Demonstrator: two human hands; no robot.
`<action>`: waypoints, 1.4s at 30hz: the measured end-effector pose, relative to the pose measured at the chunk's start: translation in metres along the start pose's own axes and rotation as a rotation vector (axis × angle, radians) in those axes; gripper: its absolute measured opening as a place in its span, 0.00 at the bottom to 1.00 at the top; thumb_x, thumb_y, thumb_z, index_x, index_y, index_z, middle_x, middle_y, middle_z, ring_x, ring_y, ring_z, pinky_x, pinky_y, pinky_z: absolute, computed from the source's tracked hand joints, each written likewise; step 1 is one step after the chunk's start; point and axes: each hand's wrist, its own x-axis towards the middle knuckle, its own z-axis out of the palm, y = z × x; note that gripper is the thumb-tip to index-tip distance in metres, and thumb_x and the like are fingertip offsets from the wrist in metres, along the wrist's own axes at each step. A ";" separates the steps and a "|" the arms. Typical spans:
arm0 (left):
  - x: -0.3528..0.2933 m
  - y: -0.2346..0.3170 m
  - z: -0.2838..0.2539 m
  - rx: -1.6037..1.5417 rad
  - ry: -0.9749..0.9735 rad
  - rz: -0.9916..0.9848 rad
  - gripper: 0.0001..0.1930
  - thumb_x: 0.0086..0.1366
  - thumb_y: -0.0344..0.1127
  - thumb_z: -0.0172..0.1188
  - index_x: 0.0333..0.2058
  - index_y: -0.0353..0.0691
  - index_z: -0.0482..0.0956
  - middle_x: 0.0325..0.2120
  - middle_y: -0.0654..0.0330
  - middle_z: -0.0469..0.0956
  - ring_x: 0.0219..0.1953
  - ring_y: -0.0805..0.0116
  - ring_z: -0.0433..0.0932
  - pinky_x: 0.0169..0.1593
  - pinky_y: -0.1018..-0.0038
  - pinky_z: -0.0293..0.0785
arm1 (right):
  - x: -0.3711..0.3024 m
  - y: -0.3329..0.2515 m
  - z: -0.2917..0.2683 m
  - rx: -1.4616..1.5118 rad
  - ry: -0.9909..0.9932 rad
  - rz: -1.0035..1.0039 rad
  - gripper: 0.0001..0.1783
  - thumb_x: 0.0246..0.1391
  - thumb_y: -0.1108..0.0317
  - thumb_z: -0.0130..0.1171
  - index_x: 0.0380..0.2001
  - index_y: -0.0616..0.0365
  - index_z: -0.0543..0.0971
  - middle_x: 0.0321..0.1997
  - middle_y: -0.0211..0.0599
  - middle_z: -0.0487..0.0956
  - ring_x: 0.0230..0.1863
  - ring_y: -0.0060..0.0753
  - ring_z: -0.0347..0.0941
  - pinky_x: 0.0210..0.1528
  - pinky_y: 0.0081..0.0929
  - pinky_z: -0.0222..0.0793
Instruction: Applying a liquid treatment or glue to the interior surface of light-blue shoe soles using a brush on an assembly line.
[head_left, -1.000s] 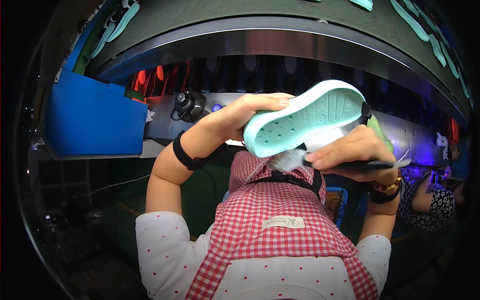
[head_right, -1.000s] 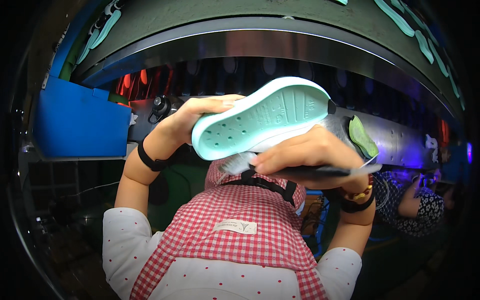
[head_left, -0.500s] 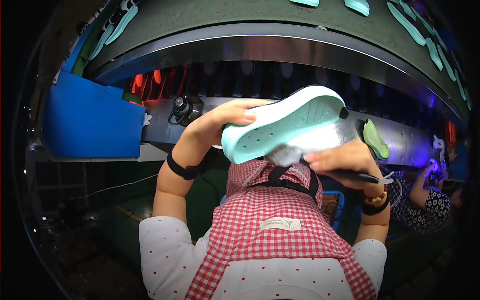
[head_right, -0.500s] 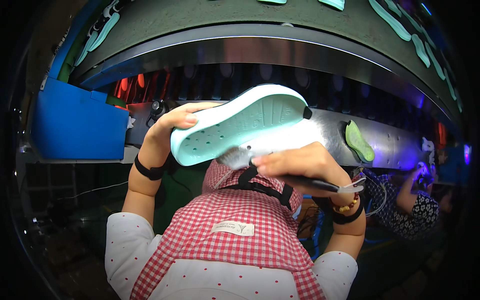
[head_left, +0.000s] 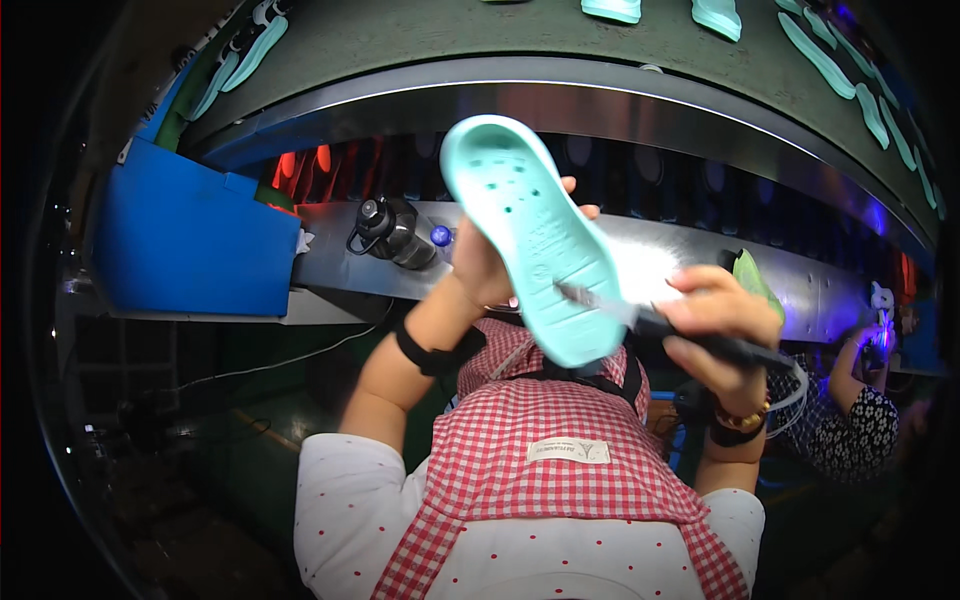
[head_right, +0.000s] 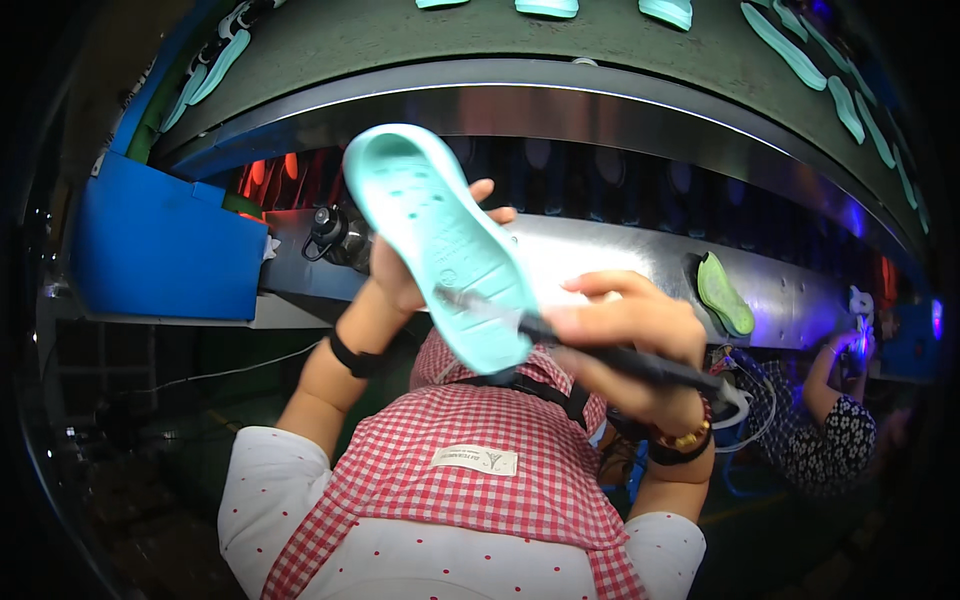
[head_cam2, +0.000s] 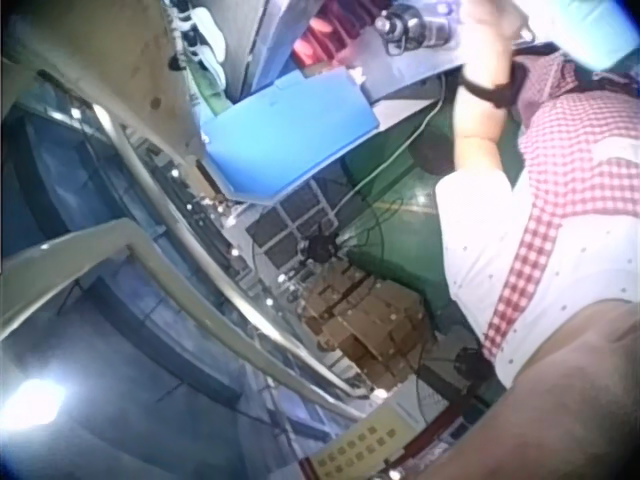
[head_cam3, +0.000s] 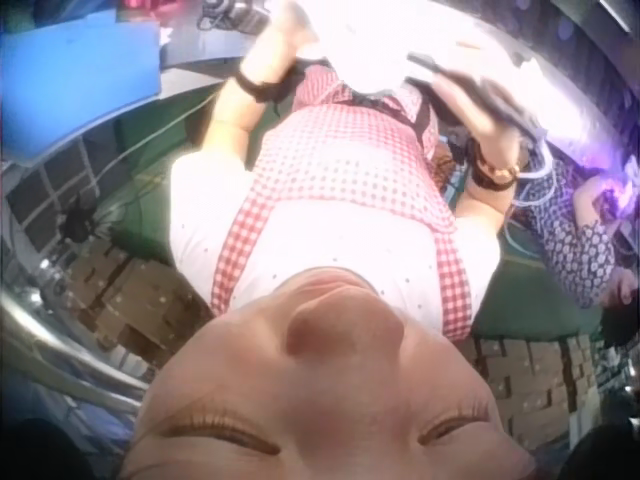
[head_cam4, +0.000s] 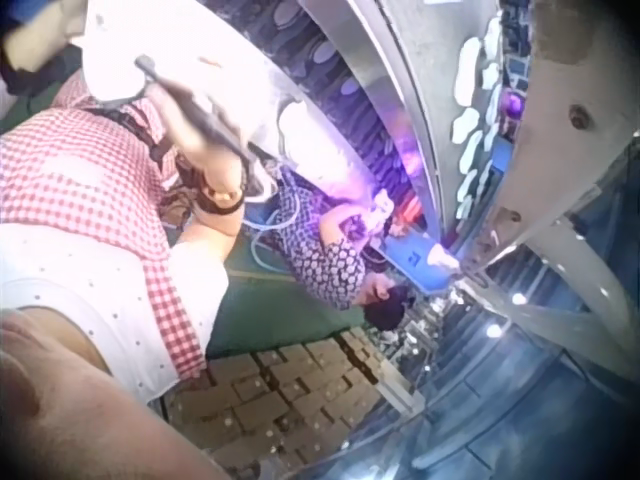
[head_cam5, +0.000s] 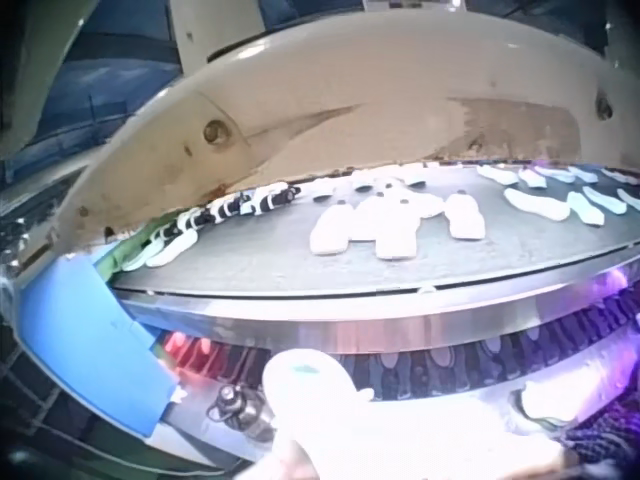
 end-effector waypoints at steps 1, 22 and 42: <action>0.006 -0.008 0.007 -0.087 -0.100 -0.007 0.45 0.54 0.71 0.27 0.56 0.35 0.52 0.47 0.41 0.64 0.49 0.45 0.65 0.50 0.54 0.64 | 0.002 0.017 0.004 -0.066 0.042 0.059 0.12 0.31 0.77 0.64 0.26 0.62 0.78 0.29 0.41 0.79 0.36 0.36 0.75 0.41 0.27 0.68; 0.012 -0.019 0.018 -0.060 -0.049 0.324 0.45 0.52 0.73 0.25 0.54 0.38 0.57 0.41 0.51 0.69 0.43 0.55 0.69 0.52 0.51 0.60 | 0.017 0.004 0.039 0.026 -0.145 0.029 0.12 0.35 0.77 0.62 0.29 0.60 0.77 0.29 0.41 0.77 0.32 0.36 0.75 0.37 0.24 0.70; -0.010 0.002 0.036 0.121 0.057 0.492 0.41 0.53 0.68 0.40 0.54 0.38 0.57 0.50 0.50 0.63 0.51 0.53 0.64 0.57 0.54 0.56 | -0.011 0.031 0.033 0.590 0.065 0.356 0.10 0.38 0.78 0.59 0.29 0.66 0.76 0.37 0.46 0.76 0.47 0.37 0.68 0.51 0.31 0.62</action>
